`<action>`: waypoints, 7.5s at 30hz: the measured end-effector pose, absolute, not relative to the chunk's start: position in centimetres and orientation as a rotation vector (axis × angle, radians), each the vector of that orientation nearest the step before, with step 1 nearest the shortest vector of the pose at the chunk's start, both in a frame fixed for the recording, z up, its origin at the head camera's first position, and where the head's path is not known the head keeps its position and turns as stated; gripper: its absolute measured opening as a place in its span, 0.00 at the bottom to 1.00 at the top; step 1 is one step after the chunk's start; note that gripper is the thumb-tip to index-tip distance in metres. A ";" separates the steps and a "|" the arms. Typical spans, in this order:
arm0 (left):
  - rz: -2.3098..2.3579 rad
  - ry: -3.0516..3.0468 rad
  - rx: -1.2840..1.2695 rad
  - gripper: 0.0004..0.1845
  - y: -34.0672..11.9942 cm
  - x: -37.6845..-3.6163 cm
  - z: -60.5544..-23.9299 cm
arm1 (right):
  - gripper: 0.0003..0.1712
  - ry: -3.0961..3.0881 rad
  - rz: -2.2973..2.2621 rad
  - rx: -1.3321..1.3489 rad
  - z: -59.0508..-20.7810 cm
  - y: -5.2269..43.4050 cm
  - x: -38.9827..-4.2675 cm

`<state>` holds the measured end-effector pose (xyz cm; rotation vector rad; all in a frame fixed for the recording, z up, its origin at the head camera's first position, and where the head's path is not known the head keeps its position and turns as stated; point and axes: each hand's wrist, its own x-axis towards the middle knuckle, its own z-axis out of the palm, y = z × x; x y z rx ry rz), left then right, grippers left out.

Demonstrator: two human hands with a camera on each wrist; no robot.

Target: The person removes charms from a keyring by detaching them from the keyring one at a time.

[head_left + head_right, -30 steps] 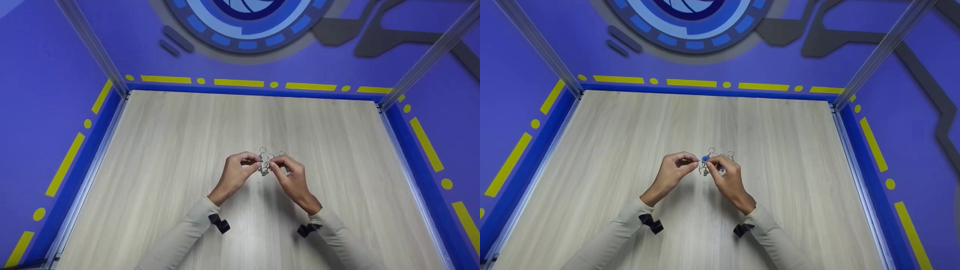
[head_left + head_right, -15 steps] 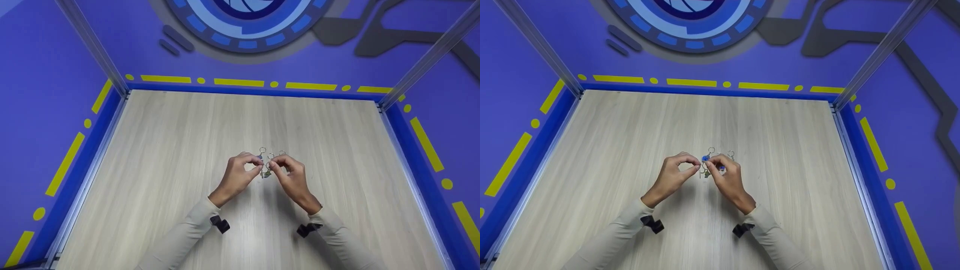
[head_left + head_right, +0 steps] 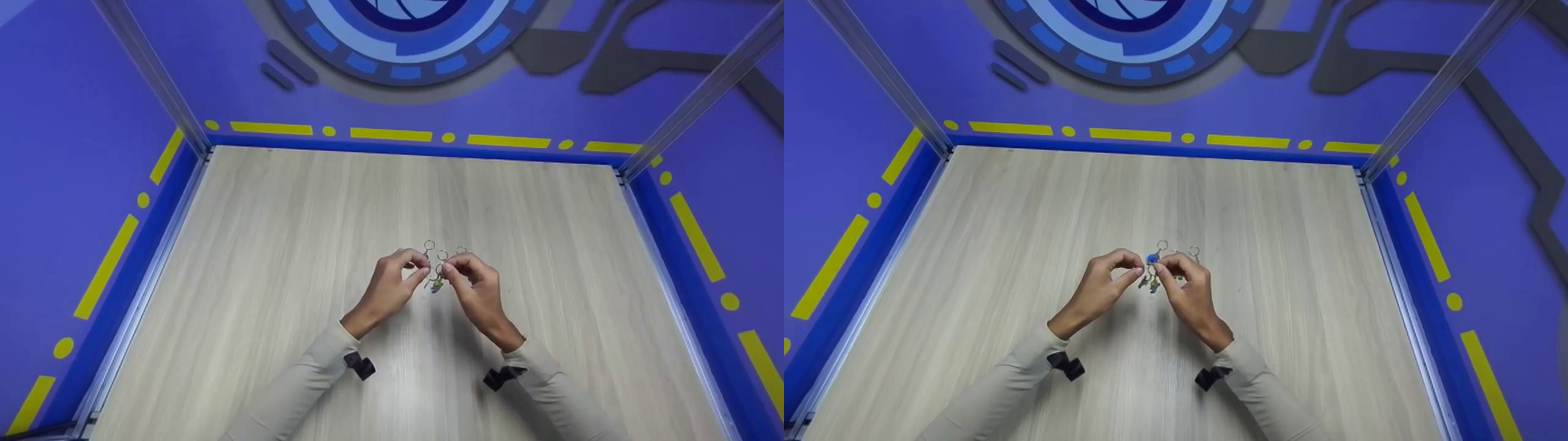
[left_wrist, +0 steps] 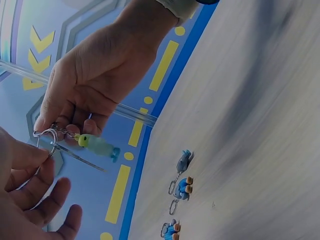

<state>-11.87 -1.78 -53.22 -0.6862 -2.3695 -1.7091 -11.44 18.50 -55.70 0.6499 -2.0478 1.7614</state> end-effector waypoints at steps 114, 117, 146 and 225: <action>-2.116 -2.390 -0.424 0.04 -0.9 -11.3 -52.7 | 0.11 -1.924 1.741 0.710 -57.0 18.0 -10.9; -2.144 -2.411 -0.432 0.04 -1.0 -11.4 -52.6 | 0.13 -1.910 1.696 0.737 -57.2 18.0 -10.9; -2.455 -2.253 -0.241 0.03 -1.3 -11.5 -53.7 | 0.12 -1.950 1.652 0.715 -57.3 18.5 -11.1; -2.013 -2.238 -0.517 0.04 -1.4 -11.5 -52.4 | 0.14 -1.918 1.596 0.815 -55.2 18.2 -11.6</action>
